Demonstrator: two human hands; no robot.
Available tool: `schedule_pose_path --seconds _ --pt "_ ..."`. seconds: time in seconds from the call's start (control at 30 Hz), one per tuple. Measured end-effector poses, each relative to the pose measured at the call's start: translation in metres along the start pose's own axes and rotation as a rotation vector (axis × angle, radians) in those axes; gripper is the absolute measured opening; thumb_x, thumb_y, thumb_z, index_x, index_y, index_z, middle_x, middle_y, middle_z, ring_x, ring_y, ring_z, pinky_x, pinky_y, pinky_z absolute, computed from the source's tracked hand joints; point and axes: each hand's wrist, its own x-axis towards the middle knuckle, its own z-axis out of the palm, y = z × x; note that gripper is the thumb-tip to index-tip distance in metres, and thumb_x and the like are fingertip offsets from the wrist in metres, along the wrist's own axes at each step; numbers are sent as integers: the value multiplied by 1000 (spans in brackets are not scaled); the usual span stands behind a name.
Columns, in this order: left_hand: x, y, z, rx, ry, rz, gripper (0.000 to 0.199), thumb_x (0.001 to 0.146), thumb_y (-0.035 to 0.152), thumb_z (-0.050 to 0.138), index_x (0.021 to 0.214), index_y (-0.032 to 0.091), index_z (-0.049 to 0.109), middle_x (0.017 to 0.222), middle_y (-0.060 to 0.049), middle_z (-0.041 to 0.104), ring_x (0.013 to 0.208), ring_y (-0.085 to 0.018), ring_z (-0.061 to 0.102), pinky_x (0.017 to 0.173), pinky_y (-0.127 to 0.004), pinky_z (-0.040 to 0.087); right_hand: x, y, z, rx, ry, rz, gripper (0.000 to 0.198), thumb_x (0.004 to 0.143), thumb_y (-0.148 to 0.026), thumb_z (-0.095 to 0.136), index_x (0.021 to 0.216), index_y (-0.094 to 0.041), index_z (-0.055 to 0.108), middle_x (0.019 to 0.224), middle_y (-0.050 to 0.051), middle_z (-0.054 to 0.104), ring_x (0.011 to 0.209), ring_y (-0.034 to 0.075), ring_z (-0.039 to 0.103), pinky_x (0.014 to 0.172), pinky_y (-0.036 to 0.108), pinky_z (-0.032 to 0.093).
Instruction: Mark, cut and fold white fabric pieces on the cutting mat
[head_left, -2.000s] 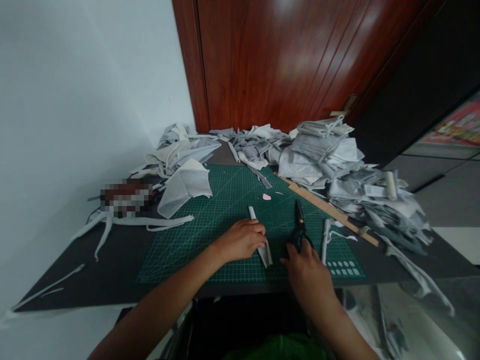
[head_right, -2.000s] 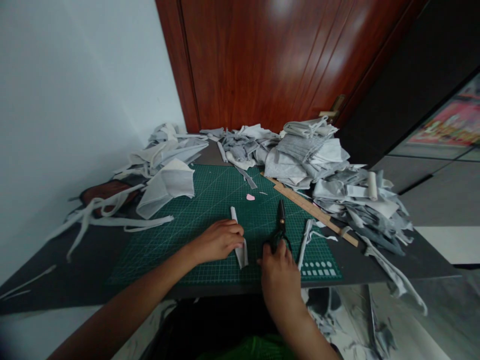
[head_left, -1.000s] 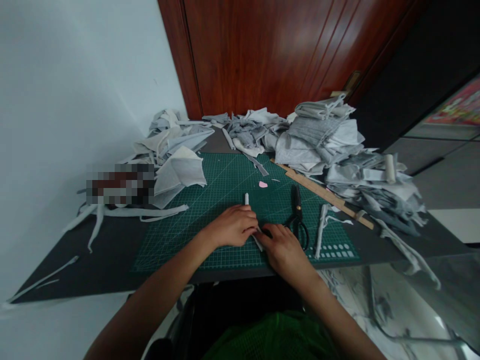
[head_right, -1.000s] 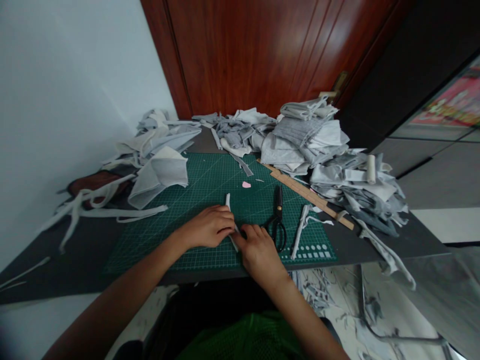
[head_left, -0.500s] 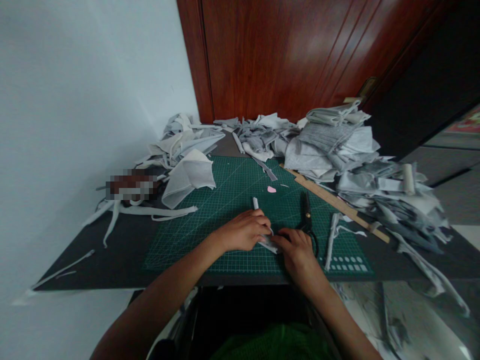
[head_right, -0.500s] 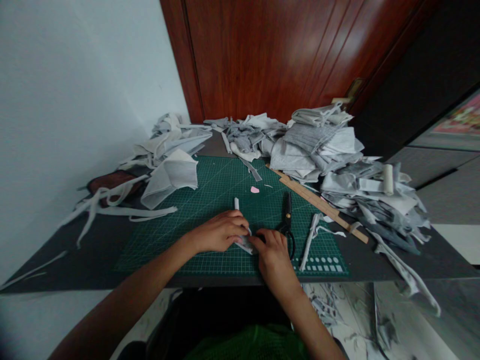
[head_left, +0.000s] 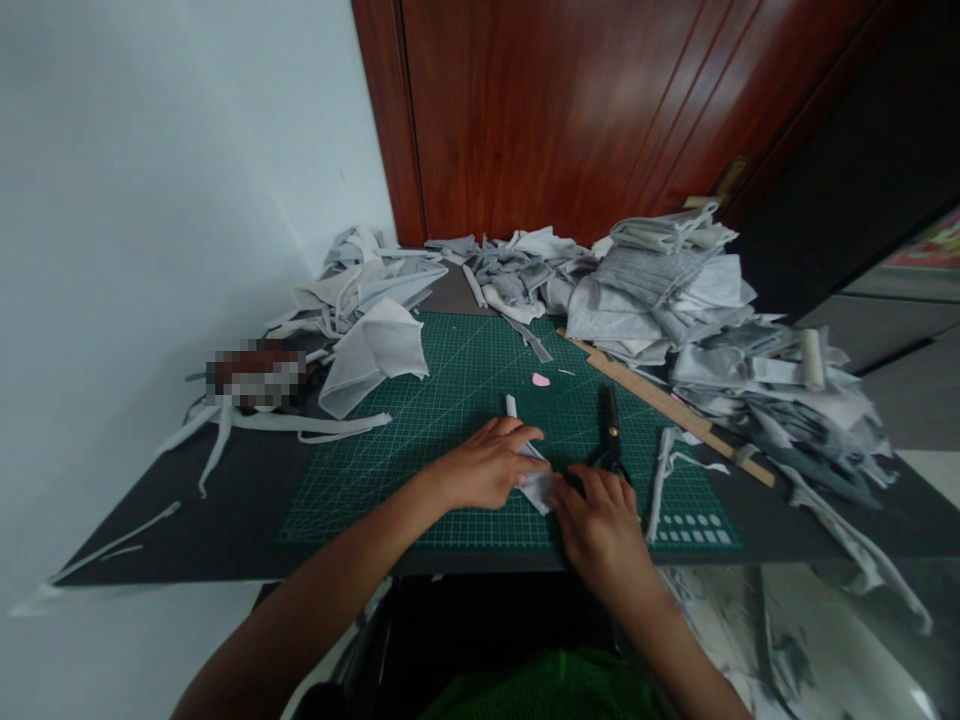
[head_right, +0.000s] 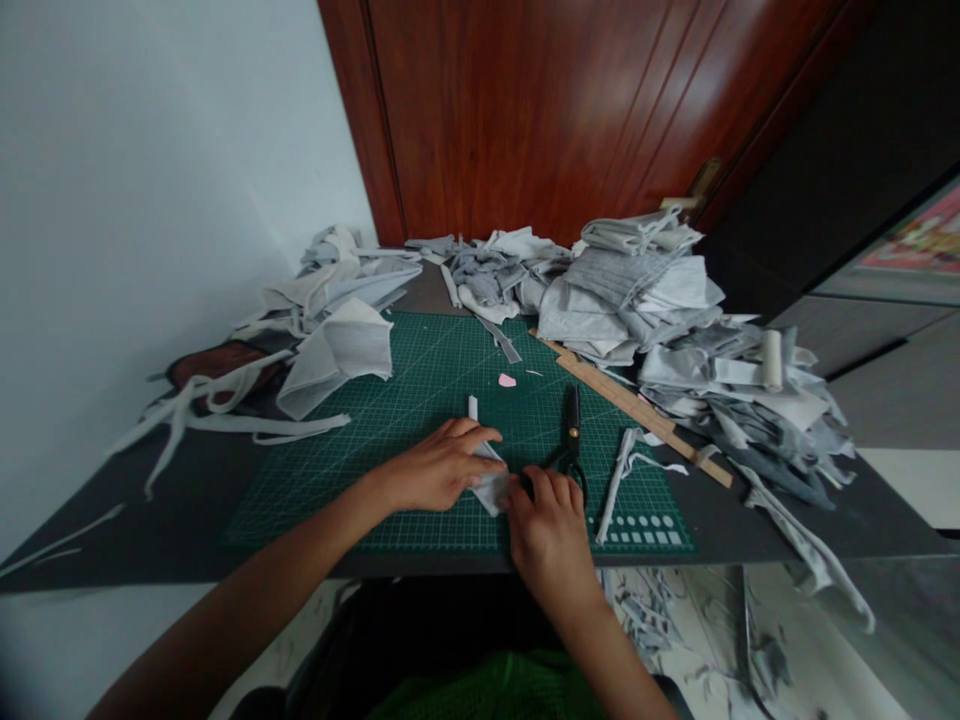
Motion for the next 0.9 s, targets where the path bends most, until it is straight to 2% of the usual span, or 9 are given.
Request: schedule_pose_path --seconds 0.13,0.2,0.3,0.43,0.6,0.77,0.9 --pt "6 10 7 -1 73 -2 17 97 31 62 108 24 73 124 -7 60 118 -25 50 100 -40 44 -3 -4 6 21 11 32 26 100 -20 53 118 -14 70 122 17 63 109 34 53 91 50 45" --pt "11 14 13 18 93 -31 22 99 38 60 96 20 73 108 -7 63 108 -24 53 94 -38 46 -4 -5 8 28 15 45 25 99 -18 53 117 -14 71 122 17 62 107 33 53 90 49 46" --pt "14 13 20 38 71 7 18 99 33 61 95 18 72 96 -5 65 98 -22 54 89 -37 45 -4 -5 8 55 11 48 27 100 -16 51 118 -13 70 119 17 62 104 32 54 87 46 47" --pt "15 4 21 -95 51 96 12 94 25 69 104 20 72 104 -2 71 97 -19 56 90 -35 44 -3 -1 7 66 1 45 29 101 -17 48 120 -16 69 119 16 63 104 32 57 84 44 48" --pt "14 -1 19 -200 30 171 8 93 17 66 97 21 71 109 -1 73 103 -20 58 94 -35 43 -5 -1 9 37 6 64 31 100 -16 47 121 -16 70 124 18 62 108 33 58 88 47 49" --pt "13 2 17 -154 15 218 23 86 4 62 101 20 70 114 -1 71 105 -20 56 96 -34 43 -14 -4 10 -49 -4 50 38 97 -12 48 131 -14 65 135 20 58 116 35 56 94 51 49" --pt "11 6 13 -37 -28 212 32 85 4 63 110 23 69 117 -1 69 107 -21 55 93 -37 44 -17 -3 6 -131 32 128 38 95 -8 48 124 -19 69 137 21 53 118 35 55 95 51 50"
